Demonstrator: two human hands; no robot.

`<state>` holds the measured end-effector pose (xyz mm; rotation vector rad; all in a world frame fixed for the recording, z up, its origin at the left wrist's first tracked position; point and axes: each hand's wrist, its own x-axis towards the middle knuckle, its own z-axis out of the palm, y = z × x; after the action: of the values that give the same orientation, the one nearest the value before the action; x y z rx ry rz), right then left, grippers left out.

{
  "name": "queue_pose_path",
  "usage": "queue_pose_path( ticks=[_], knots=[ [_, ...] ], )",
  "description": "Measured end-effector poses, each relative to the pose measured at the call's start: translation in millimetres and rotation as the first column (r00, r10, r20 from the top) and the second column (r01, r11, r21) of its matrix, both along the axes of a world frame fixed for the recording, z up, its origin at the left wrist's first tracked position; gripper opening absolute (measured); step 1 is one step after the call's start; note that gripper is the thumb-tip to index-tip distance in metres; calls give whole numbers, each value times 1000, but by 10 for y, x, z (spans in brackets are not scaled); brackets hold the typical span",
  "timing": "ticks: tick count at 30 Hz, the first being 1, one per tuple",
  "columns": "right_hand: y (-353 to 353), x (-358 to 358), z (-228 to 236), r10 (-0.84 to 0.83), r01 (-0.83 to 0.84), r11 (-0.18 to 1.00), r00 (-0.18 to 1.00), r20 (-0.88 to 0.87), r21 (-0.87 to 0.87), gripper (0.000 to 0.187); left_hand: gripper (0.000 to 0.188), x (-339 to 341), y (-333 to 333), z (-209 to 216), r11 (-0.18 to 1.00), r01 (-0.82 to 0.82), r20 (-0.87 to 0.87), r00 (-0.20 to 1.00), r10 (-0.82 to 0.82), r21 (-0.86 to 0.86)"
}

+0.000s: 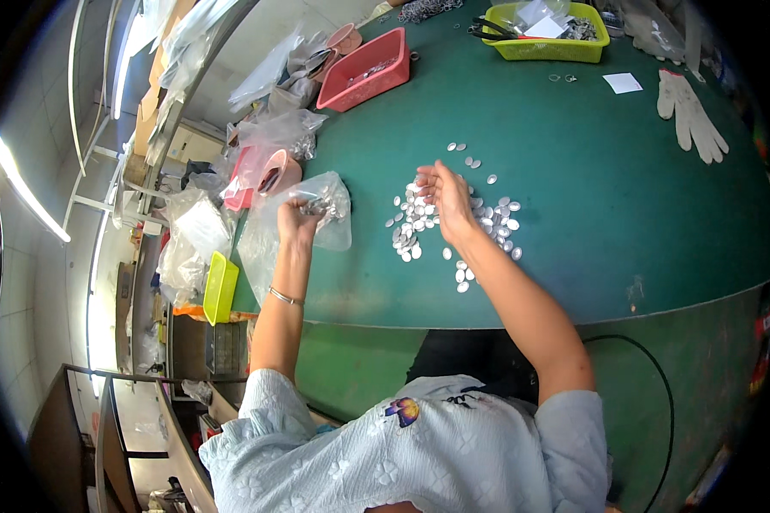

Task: The person sits at a green workbench and sorts small, white, circular discs by hand. They pick up handfuls of the discs, inspect them, and place them into a clear plastic bag. The workspace contains various containers and loose discs.

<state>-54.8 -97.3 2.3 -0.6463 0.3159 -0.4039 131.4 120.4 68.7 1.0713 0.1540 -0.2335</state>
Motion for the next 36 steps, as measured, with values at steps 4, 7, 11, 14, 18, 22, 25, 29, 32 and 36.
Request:
queue_pose_path(
  ticks=[4, 7, 11, 14, 18, 22, 25, 29, 32, 36],
  knots=[
    [-44, -33, 11, -12, 12, 1000, 1000, 3, 14, 37, 71, -374, -161, 308, 946, 11, 104, 993, -48, 323],
    [-21, -25, 47, -9, 10, 999, 1000, 19, -41, 33, 61, -553, -72, 271, 977, 61, 136, 987, -90, 204],
    [-54, -50, 72, 8, -9, 989, 1000, -4, -148, 28, 31, -1307, -195, 117, 957, 134, 441, 865, -239, 257],
    [-28, -29, 80, -2, -2, 964, 1000, -17, -264, 24, 26, -1708, -142, -147, 743, 218, 446, 682, -580, 633],
    [-114, 8, 93, -191, 111, 903, 969, -155, -415, 18, 41, -1726, -260, -504, 406, -79, 407, 345, -846, 910],
    [-427, -64, -53, -261, 81, 584, 961, -93, -808, 24, 52, -1382, -612, -791, 297, -257, 377, 362, -853, 919],
    [-456, -551, 171, -174, -277, 115, 940, -294, -954, 57, 54, -1127, -718, -992, 225, -321, 346, 399, -849, 920],
    [-497, -1123, 150, -75, -441, -150, 897, -435, -885, 93, 46, -1152, -896, -915, 449, -139, 470, 236, -851, 883],
    [-317, -1344, 190, -101, -473, -339, 877, -469, -813, 111, 41, -1311, -916, -848, 472, -33, 472, 131, -872, 881],
    [-146, -1229, 163, -114, -389, -344, 920, -374, -854, 103, 41, -1532, -824, -808, 520, 110, 513, 87, -854, 847]
  ],
)
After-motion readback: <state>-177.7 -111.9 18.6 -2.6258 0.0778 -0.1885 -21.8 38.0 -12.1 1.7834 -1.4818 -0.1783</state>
